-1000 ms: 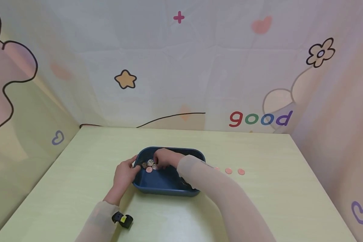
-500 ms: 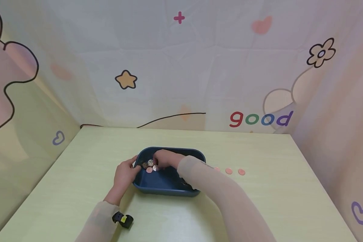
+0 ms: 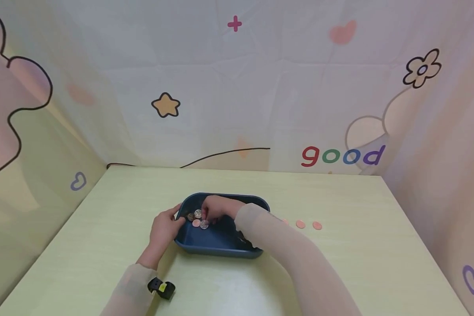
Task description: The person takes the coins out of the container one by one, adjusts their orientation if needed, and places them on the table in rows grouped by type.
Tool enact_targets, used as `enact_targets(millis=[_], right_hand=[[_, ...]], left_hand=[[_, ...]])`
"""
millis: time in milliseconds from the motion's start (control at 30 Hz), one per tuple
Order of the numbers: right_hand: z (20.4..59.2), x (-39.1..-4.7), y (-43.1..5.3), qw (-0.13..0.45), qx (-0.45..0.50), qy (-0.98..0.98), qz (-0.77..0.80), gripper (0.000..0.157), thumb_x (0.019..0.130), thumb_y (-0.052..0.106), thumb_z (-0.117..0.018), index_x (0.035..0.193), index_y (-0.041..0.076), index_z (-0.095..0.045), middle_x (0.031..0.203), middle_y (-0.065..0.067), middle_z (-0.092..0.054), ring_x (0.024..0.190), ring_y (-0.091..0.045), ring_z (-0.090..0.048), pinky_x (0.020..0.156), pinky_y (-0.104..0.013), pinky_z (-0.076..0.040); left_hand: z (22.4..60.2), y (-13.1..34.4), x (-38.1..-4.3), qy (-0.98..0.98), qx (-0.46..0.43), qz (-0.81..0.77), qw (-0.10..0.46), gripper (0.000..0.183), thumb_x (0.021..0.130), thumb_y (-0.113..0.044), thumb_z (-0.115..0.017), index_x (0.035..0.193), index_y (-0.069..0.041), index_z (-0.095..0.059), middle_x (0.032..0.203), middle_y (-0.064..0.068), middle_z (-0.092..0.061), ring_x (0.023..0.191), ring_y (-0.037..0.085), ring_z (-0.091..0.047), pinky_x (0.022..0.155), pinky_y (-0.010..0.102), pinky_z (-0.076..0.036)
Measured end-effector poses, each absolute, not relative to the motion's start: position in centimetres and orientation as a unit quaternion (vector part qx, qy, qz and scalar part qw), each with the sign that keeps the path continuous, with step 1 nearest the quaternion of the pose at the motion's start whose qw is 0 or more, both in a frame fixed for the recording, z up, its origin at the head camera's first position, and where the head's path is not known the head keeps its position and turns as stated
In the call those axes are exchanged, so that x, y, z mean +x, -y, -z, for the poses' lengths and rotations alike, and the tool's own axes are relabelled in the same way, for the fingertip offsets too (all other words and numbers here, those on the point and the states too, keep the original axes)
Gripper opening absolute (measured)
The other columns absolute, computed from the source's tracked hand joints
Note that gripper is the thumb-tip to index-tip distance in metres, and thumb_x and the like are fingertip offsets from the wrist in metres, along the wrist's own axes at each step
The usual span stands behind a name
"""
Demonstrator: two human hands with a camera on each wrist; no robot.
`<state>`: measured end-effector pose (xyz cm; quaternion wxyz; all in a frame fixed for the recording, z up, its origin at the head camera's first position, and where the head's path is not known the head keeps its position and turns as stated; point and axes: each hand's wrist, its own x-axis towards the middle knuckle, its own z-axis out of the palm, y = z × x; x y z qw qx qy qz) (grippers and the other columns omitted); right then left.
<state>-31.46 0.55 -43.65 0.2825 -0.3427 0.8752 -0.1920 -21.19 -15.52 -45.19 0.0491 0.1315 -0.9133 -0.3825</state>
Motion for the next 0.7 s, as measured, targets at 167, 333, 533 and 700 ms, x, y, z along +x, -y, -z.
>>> enact_targets(millis=[167, 333, 533, 700], right_hand=[[42.4, -31.5, -1.2, 0.306, -0.33, -0.869, 0.208, 0.007, 0.095, 0.005, -0.068, 0.095, 0.002, -0.073, 0.087, -0.004, -0.069, 0.067, -0.008, -0.06, 0.066, -0.023, -0.054], [40.9, -31.5, -2.1, 0.299, -0.317, -0.868, 0.237, 0.01, 0.096, 0.006, -0.066, 0.099, 0.001, -0.074, 0.092, -0.007, -0.071, 0.068, -0.01, -0.06, 0.071, -0.026, -0.058], [39.3, -31.1, -3.2, 0.29, -0.302, -0.866, 0.272, 0.01, 0.096, 0.006, -0.067, 0.099, 0.0, -0.074, 0.089, -0.006, -0.071, 0.067, -0.01, -0.057, 0.069, -0.024, -0.056], [38.2, -30.7, -4.6, 0.271, -0.294, -0.869, 0.291, 0.011, 0.095, 0.008, -0.067, 0.1, 0.0, -0.074, 0.089, -0.006, -0.072, 0.064, -0.009, -0.055, 0.066, -0.022, -0.054]], left_hand=[[45.2, 15.4, -21.2, 0.911, 0.139, 0.384, 0.052, 0.055, 0.085, -0.013, -0.062, 0.14, -0.008, -0.063, 0.063, -0.002, -0.039, 0.056, 0.015, -0.038, 0.051, 0.025, -0.025], [45.3, 15.4, -21.1, 0.913, 0.134, 0.382, 0.054, 0.056, 0.084, -0.012, -0.061, 0.14, -0.008, -0.063, 0.062, -0.002, -0.038, 0.055, 0.014, -0.037, 0.05, 0.025, -0.024], [45.4, 15.4, -21.1, 0.914, 0.126, 0.383, 0.055, 0.056, 0.085, -0.011, -0.059, 0.14, -0.007, -0.063, 0.059, -0.003, -0.036, 0.052, 0.012, -0.034, 0.049, 0.025, -0.023], [45.4, 15.4, -21.1, 0.914, 0.127, 0.382, 0.055, 0.056, 0.085, -0.011, -0.059, 0.141, -0.007, -0.062, 0.061, -0.002, -0.038, 0.053, 0.014, -0.035, 0.05, 0.025, -0.024]])
